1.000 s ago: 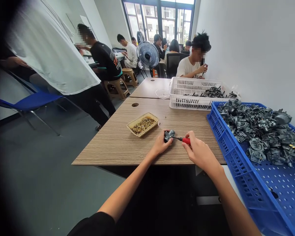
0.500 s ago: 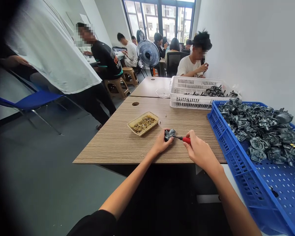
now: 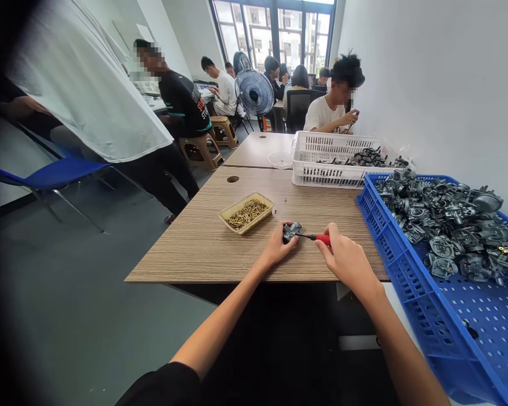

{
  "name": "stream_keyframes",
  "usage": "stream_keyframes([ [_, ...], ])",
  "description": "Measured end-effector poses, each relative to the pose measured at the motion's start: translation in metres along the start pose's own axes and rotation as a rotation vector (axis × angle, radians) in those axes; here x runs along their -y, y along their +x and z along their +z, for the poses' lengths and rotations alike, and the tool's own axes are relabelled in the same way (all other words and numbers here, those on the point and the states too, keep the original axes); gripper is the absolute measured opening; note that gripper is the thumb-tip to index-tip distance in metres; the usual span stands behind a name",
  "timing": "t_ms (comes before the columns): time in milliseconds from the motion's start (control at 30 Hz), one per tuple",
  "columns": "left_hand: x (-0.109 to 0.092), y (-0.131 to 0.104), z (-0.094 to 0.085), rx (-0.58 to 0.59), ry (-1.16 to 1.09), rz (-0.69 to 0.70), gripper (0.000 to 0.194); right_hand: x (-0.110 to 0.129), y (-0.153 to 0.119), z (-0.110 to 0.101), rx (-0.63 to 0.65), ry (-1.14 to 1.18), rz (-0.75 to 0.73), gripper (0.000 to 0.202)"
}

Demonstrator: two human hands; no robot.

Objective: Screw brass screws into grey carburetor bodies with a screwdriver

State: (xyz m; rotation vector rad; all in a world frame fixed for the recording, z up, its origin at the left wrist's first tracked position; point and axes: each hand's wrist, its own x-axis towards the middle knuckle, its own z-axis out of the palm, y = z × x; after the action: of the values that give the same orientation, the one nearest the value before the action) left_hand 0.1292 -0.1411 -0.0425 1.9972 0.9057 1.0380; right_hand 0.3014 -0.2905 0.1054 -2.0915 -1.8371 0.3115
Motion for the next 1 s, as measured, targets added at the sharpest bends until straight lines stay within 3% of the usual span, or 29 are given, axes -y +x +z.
stream_keyframes([
  [133,0.0,0.0002,0.0005,0.001,-0.006,-0.004,0.038,-0.0011,0.0001,-0.0002,0.03,0.083,-0.1,0.016],
  [300,0.001,-0.0005,0.0,0.004,-0.016,0.006,0.038,0.0028,0.0004,-0.001,-0.004,-0.058,0.044,0.02],
  [467,0.0029,-0.001,0.0009,0.008,-0.012,-0.009,0.038,-0.0026,0.0007,0.0014,0.025,0.096,-0.109,0.018],
  [667,0.0017,-0.0014,-0.0001,0.003,-0.013,0.001,0.039,0.0011,0.0022,0.0025,-0.034,-0.121,0.075,0.021],
  [867,0.0012,-0.0016,0.0003,0.001,0.003,-0.014,0.038,-0.002,0.0007,0.0046,0.005,0.064,-0.093,0.017],
  [1000,-0.0012,-0.0018,-0.0012,0.007,-0.004,-0.004,0.039,0.0055,0.0006,0.0048,-0.047,-0.062,0.012,0.018],
])
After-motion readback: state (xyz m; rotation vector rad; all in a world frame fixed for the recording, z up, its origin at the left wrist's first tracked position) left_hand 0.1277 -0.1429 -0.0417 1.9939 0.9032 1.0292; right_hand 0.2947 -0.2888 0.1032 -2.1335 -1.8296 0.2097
